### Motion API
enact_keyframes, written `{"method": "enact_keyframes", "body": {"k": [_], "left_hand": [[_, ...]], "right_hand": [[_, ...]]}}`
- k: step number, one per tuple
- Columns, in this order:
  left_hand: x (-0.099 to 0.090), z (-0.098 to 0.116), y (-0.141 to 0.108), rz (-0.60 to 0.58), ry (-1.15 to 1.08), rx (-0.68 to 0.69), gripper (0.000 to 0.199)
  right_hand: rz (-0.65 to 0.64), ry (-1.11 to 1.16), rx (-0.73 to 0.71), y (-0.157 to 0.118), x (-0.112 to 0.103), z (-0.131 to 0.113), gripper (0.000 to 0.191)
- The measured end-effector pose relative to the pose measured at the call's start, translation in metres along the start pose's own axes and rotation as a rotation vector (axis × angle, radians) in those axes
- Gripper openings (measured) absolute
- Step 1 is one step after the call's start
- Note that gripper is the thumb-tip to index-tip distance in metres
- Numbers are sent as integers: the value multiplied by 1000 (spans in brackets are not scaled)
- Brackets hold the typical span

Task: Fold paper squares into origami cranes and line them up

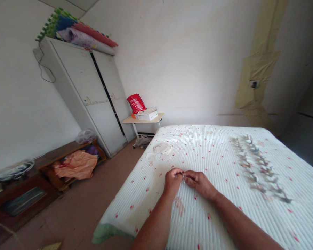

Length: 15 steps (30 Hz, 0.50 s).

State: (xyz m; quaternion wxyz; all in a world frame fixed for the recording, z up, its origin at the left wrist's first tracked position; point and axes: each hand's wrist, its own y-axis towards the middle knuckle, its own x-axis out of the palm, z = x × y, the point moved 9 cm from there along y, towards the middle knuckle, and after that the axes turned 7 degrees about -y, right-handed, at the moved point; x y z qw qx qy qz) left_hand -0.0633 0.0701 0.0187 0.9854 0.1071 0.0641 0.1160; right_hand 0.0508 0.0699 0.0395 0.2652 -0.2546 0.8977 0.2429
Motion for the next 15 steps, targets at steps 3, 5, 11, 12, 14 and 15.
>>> {"method": "enact_keyframes", "body": {"k": [3,5,11,12,14,15], "left_hand": [[0,1,0,2,4,9,23],[-1,0,0,3,3,10,22],[0,1,0,2,17,-5,21],[0,1,0,3,14,-7,21],[0,3,-1,7,-6,-10,20],[0,3,-1,11,-19,-12,20]], "right_hand": [[-6,11,2,0,0,-1,26],[-7,13,1,0,0,-1,26],[17,-50,7,1,0,1,29],[27,-69,9,1,0,2,29],[57,-105,22,1,-2,5,28],[72,-122,38,1,-4,7,28]]}}
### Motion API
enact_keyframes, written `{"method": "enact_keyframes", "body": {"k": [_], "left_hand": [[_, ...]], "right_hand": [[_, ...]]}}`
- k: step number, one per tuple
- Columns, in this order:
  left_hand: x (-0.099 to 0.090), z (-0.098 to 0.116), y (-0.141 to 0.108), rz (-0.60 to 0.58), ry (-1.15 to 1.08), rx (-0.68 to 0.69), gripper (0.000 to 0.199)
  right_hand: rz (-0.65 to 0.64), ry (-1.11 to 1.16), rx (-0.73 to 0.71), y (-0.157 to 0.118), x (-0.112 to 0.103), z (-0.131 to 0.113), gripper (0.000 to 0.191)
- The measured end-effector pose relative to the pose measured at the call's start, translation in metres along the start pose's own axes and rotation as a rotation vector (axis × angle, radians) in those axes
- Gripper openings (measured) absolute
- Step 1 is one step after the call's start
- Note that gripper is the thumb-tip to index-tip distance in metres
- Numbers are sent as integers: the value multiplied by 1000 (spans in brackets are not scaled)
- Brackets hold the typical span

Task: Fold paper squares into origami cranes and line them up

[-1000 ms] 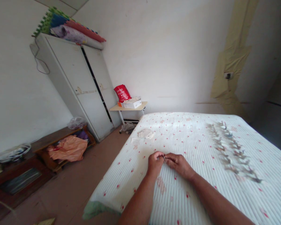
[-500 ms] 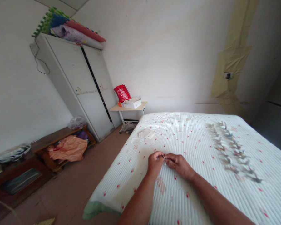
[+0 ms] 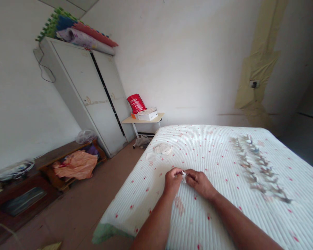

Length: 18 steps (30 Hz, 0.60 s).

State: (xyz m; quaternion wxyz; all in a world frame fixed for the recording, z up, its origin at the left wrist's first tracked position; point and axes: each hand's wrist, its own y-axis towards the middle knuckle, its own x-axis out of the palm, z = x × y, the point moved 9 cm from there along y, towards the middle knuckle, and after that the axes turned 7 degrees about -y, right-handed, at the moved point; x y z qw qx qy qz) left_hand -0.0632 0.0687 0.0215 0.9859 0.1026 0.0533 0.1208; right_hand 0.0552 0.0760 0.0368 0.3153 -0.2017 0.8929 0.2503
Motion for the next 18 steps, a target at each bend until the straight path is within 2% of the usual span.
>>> {"method": "enact_keyframes", "body": {"k": [4,10,12,14,16,18], "left_hand": [[-2,0,-1,18,-17,-5,23],[-2,-1,-1,14,-20,-10,28],[0,0,-1,-3,-51,-6,25],[1,1,-1,-9,-69,5,23],[-1,1,-1,8,-61,13,22],[-3,-1,0,28,-53,3,23]], "right_hand": [[17,-44,65,0,0,8,31],[26,-42,28,1,3,5,36],[65,-72,-38,0,-1,-3,38],[125,-151,-166,-3,-7,-19,38],[193,-279,-321,-7,-12,-39,34],[265,-432,-418,-11,-15,-53,27]]}}
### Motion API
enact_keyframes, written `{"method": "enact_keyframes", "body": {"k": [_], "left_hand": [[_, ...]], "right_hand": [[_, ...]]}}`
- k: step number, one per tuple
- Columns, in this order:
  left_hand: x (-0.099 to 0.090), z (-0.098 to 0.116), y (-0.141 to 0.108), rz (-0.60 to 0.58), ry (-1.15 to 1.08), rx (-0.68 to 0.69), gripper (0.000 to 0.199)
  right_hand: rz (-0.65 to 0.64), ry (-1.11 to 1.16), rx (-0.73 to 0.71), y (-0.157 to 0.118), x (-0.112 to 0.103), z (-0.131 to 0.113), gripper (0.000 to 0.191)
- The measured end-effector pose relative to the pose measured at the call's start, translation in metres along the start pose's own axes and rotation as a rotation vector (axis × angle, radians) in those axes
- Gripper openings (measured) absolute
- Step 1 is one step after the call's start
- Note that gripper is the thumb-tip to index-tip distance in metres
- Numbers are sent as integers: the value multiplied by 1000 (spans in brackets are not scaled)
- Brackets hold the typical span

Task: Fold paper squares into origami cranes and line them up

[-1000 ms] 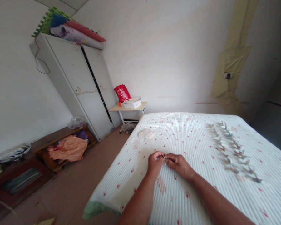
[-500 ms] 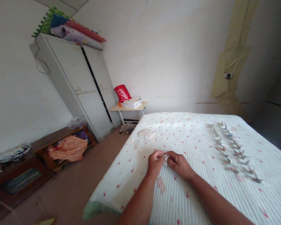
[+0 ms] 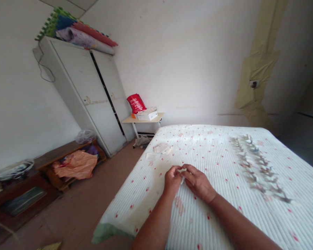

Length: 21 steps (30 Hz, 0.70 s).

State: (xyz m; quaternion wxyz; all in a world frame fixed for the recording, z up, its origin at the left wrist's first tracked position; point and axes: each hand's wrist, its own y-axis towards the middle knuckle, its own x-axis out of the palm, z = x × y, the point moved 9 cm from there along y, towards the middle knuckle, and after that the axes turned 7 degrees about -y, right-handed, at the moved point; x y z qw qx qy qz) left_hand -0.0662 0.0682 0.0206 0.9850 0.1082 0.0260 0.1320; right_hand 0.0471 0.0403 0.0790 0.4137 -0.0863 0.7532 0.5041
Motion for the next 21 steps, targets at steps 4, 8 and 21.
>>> {"method": "enact_keyframes", "body": {"k": [4,8,21], "left_hand": [[-2,-2,1,3,-50,-28,24],[1,3,0,-40,-105,-29,24],[4,7,-4,-101,-152,-78,20]], "right_hand": [[30,-208,-63,3,-2,-9,17],[15,-259,-91,2,2,-10,19],[16,-143,50,-1,5,14,21]]}}
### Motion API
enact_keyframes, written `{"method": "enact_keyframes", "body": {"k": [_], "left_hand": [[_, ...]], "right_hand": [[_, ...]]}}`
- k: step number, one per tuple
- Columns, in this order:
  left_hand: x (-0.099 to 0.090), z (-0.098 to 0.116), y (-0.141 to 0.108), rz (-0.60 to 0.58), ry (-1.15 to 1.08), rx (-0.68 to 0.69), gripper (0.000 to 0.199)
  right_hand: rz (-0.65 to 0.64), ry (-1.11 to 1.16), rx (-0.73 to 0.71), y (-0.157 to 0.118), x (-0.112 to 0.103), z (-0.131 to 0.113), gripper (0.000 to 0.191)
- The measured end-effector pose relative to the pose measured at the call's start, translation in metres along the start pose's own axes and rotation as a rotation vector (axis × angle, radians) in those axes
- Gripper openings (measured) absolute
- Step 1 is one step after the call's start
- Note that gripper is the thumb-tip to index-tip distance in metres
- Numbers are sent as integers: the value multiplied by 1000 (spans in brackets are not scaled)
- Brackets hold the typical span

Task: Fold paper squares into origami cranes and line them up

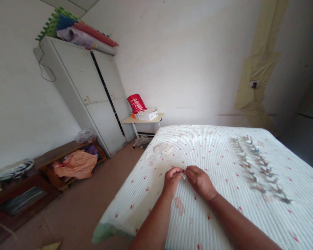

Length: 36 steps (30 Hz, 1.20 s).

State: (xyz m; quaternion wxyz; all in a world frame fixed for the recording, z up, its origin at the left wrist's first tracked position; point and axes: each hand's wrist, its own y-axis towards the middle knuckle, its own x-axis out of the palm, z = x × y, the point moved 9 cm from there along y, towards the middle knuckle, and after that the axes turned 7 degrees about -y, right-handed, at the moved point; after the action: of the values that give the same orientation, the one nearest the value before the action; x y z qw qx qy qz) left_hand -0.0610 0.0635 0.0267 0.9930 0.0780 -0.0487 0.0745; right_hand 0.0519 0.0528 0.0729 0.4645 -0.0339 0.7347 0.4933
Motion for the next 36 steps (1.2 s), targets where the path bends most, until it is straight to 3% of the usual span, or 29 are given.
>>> {"method": "enact_keyframes", "body": {"k": [7,36], "left_hand": [[1,-2,-1,-4,-39,-23,20],[-2,-7,3,12,79,53,16]], "right_hand": [[-38,96,84,-4,6,12,21],[-100,166,162,-4,7,16,28]]}}
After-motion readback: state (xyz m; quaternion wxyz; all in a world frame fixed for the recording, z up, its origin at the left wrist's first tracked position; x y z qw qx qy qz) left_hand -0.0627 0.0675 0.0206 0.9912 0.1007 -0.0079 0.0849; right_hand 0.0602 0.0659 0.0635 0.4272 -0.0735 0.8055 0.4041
